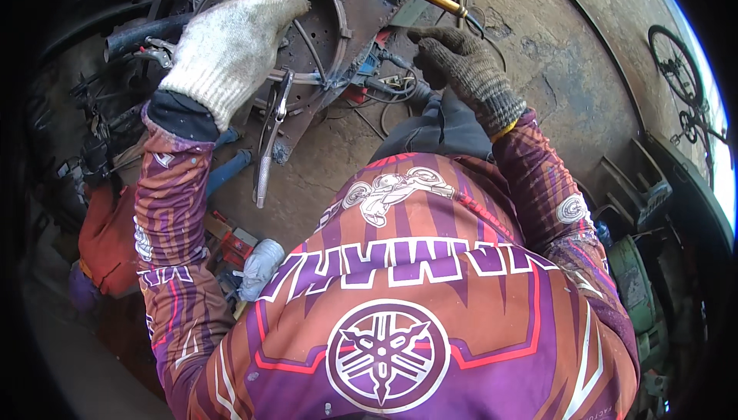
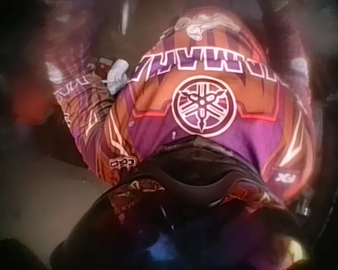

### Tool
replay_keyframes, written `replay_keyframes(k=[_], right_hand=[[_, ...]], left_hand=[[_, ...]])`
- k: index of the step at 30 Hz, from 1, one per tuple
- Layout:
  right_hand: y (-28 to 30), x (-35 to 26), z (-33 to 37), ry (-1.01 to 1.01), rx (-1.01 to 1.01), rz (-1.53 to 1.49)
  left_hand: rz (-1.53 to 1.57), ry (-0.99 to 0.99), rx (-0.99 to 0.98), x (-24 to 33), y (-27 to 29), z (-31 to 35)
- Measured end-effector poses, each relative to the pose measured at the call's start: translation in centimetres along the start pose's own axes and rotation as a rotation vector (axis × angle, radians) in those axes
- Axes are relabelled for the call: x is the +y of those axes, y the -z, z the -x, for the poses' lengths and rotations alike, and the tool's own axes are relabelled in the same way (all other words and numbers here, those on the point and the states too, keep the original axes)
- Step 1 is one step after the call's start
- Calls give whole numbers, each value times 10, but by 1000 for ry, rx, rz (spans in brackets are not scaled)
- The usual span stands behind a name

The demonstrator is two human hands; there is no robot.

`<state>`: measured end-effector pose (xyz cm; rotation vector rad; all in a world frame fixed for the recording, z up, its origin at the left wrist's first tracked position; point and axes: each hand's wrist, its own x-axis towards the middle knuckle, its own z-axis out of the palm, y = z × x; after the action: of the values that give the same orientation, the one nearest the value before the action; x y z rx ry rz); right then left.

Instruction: The person unboxes welding rods, places them into a holder on a workbench, inserts a rod into an electrode holder, and welds clamped metal pieces on a workstation.

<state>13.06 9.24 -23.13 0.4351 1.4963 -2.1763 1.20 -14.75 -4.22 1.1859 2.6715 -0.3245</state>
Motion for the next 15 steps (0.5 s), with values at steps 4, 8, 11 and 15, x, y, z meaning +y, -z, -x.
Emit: replay_keyframes(k=[4, 8, 11, 15], right_hand=[[8, 3, -8, -66, -60, 50], [10, -6, -16, -79, -72, 75], [20, -3, -24, -124, -93, 85], [1, -19, -13, -116, -91, 163]], left_hand=[[-63, 6, 29, -7, -2, 10], [-51, 98, -73, -6, -2, 16], [-103, 98, -98, -5, -4, 8], [-108, 92, -57, -5, -2, 16]])
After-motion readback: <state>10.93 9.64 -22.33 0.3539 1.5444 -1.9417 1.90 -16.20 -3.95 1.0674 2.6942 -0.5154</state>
